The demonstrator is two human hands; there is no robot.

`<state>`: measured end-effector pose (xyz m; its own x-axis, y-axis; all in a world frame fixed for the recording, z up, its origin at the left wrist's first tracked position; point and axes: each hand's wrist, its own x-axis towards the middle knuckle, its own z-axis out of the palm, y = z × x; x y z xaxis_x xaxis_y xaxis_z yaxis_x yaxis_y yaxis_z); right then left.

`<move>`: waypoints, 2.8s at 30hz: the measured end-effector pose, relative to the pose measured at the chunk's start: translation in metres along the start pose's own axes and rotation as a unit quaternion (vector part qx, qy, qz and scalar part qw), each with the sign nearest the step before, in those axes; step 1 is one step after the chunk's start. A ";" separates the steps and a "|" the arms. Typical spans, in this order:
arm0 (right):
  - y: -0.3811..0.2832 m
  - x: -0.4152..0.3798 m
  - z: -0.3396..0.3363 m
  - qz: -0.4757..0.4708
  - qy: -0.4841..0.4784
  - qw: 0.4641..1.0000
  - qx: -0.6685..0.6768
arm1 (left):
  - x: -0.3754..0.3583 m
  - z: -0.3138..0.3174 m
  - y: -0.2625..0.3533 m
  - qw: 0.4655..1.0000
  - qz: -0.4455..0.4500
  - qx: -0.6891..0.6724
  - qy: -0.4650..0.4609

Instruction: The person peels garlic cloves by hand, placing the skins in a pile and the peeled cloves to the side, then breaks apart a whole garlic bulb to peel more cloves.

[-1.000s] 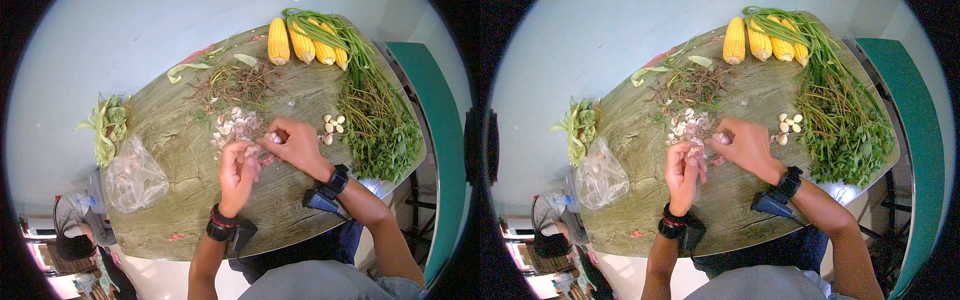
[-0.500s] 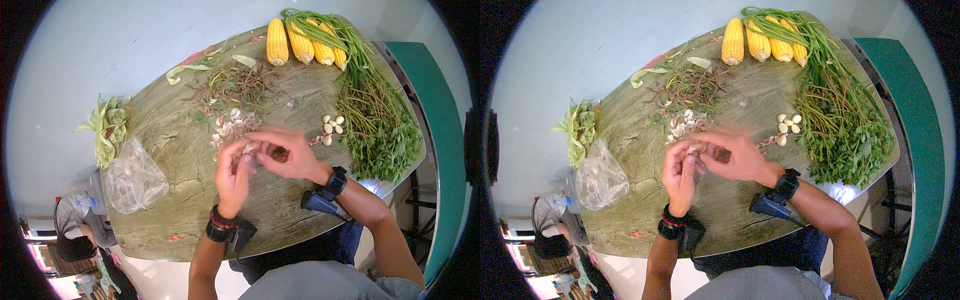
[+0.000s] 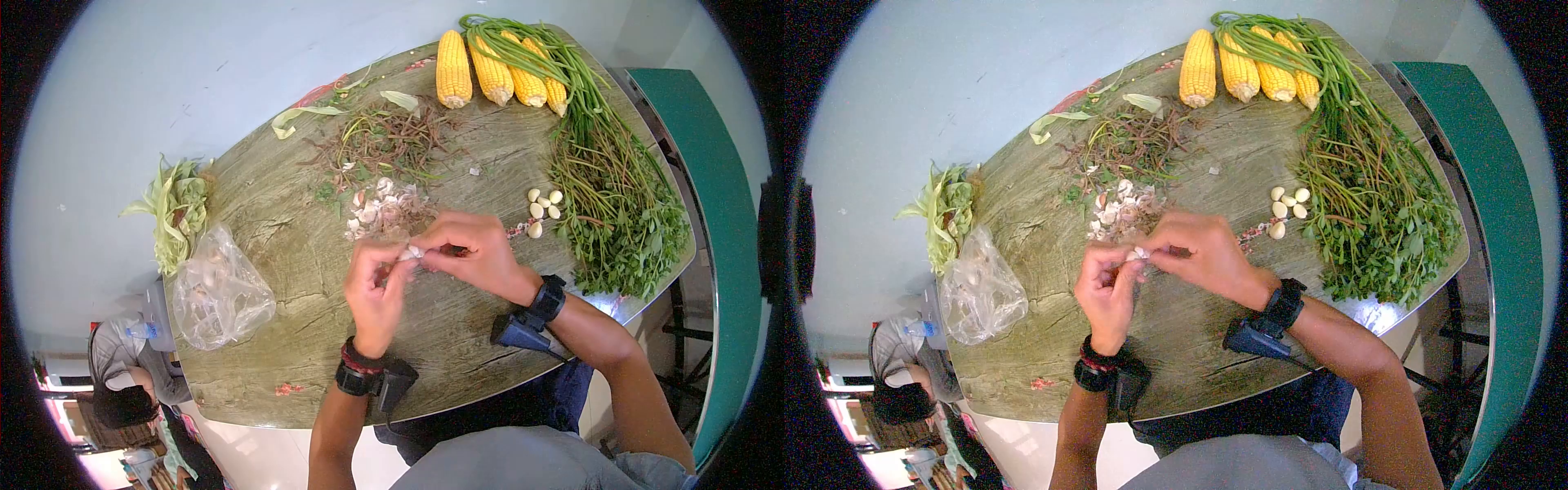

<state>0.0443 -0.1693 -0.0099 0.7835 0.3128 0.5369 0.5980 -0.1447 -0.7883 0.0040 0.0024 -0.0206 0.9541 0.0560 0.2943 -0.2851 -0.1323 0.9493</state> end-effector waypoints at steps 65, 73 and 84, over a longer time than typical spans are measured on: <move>0.001 0.001 -0.005 0.295 -0.125 0.883 0.343 | 0.004 -0.003 0.020 0.986 0.121 0.094 -0.060; -0.009 -0.002 -0.007 0.164 -0.088 0.968 0.167 | 0.006 0.000 0.019 0.997 0.063 0.046 0.003; -0.016 0.001 -0.008 -0.061 -0.126 0.969 -0.202 | -0.001 -0.001 0.012 0.994 -0.016 -0.030 -0.100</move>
<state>0.0374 -0.1739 0.0054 0.6676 0.5623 0.4880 0.7403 -0.4321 -0.5150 -0.0003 0.0014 -0.0094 0.9600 -0.1404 0.2423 -0.2541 -0.0733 0.9644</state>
